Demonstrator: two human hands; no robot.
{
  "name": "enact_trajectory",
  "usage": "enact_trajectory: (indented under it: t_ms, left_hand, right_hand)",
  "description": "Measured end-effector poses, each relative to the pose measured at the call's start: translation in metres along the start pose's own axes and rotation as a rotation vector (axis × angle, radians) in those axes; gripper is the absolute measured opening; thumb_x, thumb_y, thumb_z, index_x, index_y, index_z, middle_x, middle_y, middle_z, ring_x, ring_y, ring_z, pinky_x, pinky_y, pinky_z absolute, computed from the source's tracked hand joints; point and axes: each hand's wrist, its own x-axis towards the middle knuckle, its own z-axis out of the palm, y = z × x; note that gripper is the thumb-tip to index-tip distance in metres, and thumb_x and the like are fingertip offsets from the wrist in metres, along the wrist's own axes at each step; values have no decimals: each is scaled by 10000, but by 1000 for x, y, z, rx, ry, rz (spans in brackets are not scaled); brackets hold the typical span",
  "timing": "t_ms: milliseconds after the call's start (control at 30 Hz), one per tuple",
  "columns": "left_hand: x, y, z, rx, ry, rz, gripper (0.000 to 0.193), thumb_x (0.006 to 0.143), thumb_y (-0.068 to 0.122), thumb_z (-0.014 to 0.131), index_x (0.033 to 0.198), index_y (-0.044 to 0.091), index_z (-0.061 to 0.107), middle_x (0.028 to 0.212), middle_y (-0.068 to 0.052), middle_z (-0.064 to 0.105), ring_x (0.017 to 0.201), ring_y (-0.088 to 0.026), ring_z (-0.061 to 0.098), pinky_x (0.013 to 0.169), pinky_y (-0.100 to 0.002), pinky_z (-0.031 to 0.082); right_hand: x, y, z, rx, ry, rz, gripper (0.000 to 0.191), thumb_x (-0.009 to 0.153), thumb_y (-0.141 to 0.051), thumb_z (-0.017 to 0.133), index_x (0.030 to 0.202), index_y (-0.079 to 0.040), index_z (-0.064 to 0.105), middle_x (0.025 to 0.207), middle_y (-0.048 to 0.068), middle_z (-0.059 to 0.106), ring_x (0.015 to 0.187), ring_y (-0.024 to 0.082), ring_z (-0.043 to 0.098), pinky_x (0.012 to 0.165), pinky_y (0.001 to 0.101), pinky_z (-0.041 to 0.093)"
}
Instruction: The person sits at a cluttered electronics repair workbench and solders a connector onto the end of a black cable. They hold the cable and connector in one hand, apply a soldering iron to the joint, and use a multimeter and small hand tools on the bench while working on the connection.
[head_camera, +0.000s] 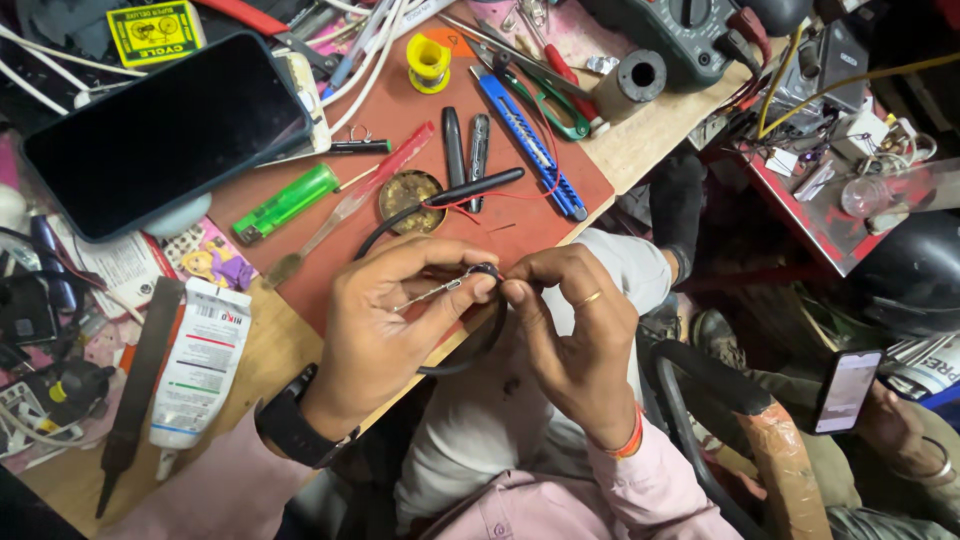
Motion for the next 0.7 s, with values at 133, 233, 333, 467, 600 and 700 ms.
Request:
enact_trajectory:
  t_ms: [133, 233, 333, 467, 600, 700]
  left_hand:
    - [1, -1, 1, 15, 0, 31, 205, 966, -66, 687, 1171, -61, 693, 1134, -58, 673, 1036, -118, 721, 938, -256, 609]
    - [1, -2, 0, -5, 1, 21, 203, 965, -68, 692, 1168, -61, 697, 1126, -56, 666, 1029, -119, 721, 930, -256, 607]
    - [2, -3, 0, -14, -3, 26, 196, 970, -66, 695, 1165, -61, 700, 1118, -55, 663, 1019, -119, 721, 921, -253, 606]
    - [0, -2, 2, -1, 18, 5, 192, 971, -52, 691, 1162, -59, 701, 1106, -56, 673, 1012, -115, 722, 905, -240, 599]
    - [2, -1, 3, 20, 27, -41, 183, 979, -39, 695, 1161, -59, 710, 1074, -62, 700, 959, -102, 711, 854, -233, 594]
    - [2, 1, 3, 30, 10, 6, 178, 983, -34, 678, 1160, -53, 684, 1104, -51, 658, 988, -93, 709, 854, -231, 599]
  right_hand:
    - [3, -1, -1, 0, -4, -31, 139, 944, 66, 725, 1024, 9, 627, 946, 104, 682, 843, 205, 683, 766, 304, 534]
    - [6, -3, -1, -7, -5, -46, 148, 934, 82, 722, 1023, 10, 628, 943, 104, 683, 846, 209, 692, 762, 307, 540]
    - [8, -5, -1, -9, 2, -51, 153, 919, 94, 729, 1009, 15, 634, 930, 104, 684, 833, 209, 693, 747, 310, 545]
    - [11, -7, -6, -12, -6, -104, 159, 914, 105, 736, 1008, 20, 640, 929, 102, 689, 842, 213, 699, 749, 312, 550]
    - [12, -7, -12, 3, -54, -62, 159, 914, 88, 753, 1024, 23, 658, 944, 101, 707, 840, 204, 708, 753, 300, 562]
    - [9, -8, -11, 28, -29, -49, 168, 911, 51, 775, 1043, 19, 677, 962, 97, 723, 864, 199, 706, 779, 298, 556]
